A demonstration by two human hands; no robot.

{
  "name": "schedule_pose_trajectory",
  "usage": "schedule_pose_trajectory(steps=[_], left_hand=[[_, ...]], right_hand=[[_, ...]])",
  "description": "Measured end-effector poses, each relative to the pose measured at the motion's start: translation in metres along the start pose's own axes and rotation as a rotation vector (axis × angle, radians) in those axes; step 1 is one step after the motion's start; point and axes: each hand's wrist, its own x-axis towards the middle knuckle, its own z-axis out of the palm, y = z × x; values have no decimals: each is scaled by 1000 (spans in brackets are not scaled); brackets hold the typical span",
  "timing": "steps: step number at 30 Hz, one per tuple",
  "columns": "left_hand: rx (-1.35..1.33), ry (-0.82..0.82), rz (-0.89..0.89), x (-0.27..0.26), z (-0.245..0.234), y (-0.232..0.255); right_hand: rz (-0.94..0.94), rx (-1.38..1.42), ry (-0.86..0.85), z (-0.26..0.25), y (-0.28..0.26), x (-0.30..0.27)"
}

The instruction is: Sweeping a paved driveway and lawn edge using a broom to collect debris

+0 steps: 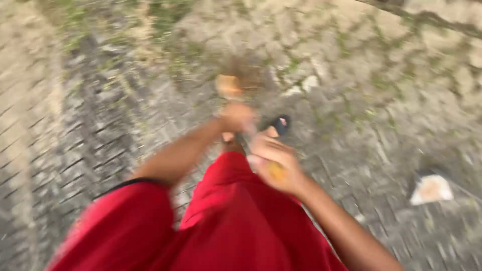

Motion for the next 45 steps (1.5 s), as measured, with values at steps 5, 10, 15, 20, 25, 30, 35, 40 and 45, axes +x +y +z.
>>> schedule_pose_trajectory(steps=[5, 10, 15, 20, 25, 30, 35, 40, 45], left_hand=[[88, -115, -296, -19, -190, 2], [-77, 332, 30, 71, -213, 59], [-312, 301, 284, 206, -248, 151], [-427, 378, 398, 298, -46, 56], [-261, 306, 338, 145, -92, -168], [9, -123, -320, 63, -315, -199], [-114, 49, 19, 135, -356, -113], [-419, 197, 363, 268, -365, 40], [-419, 178, 427, 416, -277, 124]], right_hand=[[-63, 210, 30, -25, -33, 46], [-17, -38, 148, -114, -86, 11], [267, -366, 223, -164, -159, 6], [289, -494, 247, -107, -75, 98], [48, -20, 400, -29, 37, 190], [121, 213, 257, -14, 12, 265], [191, 112, 393, -91, -53, 236], [287, -347, 378, -164, -140, 198], [334, -691, 253, -242, -100, 154]])
